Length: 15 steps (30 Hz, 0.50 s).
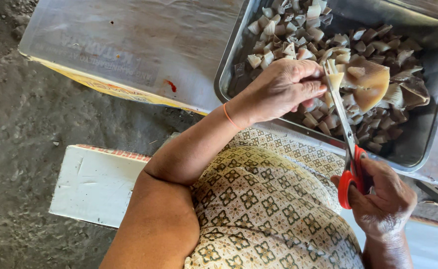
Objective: The person uses red-handled scissors to cut large pieces of cooked meat into small cubes. They hold the meat in their left hand and snip it directly into a metal tray that already contains a pile of diced meat. The person works continuously, processing the meat pieces one by one.
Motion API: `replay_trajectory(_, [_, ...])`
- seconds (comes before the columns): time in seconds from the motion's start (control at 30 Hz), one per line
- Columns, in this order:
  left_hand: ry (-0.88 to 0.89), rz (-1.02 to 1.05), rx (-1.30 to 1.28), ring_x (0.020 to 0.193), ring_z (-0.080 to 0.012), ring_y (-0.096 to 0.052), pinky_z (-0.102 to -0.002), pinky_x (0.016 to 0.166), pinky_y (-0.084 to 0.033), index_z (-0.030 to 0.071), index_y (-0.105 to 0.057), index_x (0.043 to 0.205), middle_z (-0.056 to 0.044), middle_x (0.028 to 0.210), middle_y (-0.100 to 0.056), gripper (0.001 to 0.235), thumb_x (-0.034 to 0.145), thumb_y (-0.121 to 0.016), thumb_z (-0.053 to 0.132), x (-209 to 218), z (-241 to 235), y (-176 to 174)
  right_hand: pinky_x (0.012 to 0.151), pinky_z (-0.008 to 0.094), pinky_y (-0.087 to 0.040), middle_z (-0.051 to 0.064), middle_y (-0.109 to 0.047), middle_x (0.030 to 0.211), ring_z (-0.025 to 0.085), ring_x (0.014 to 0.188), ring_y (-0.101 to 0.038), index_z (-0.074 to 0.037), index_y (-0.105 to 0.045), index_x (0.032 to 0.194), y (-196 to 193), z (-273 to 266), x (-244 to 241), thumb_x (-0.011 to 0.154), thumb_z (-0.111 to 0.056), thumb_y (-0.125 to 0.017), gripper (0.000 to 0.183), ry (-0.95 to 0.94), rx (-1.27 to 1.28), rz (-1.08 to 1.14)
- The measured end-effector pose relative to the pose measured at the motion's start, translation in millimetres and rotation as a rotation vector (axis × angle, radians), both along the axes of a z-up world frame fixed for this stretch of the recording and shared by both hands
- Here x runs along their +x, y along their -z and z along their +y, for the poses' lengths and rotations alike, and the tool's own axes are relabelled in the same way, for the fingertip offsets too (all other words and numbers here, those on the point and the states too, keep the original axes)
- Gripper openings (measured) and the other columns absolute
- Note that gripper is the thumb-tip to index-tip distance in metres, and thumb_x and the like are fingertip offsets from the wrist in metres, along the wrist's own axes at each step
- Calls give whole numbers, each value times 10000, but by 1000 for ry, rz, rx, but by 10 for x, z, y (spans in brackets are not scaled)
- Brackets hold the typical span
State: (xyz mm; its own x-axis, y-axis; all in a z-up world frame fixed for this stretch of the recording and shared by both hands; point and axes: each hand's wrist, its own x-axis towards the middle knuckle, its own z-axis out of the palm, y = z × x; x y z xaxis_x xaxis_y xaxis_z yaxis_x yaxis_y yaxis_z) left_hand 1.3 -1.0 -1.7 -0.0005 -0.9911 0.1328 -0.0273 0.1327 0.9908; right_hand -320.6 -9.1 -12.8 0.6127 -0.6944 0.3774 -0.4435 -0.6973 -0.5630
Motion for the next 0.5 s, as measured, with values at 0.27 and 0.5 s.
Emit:
replay_trajectory(0.27, [-21, 673, 39, 925, -184, -737, -307, 857, -674, -40, -634, 1256, -141, 1055, -731, 235, 1057, -558, 60, 118, -124, 142, 789, 229, -608, 97, -740, 988, 95, 873, -717, 44, -662, 1225, 63, -37, -46, 933, -259, -914, 490, 60, 102, -92])
replay_trajectory(0.5, [-43, 548, -38, 976, -200, -761, -323, 915, -688, -52, -609, 1311, -158, 1100, -745, 270, 1083, -545, 79, 80, -104, 178, 773, 273, -569, 127, -718, 995, 152, 847, -691, 38, -677, 1184, -47, -32, 52, 745, -359, -957, 655, 99, -42, 164])
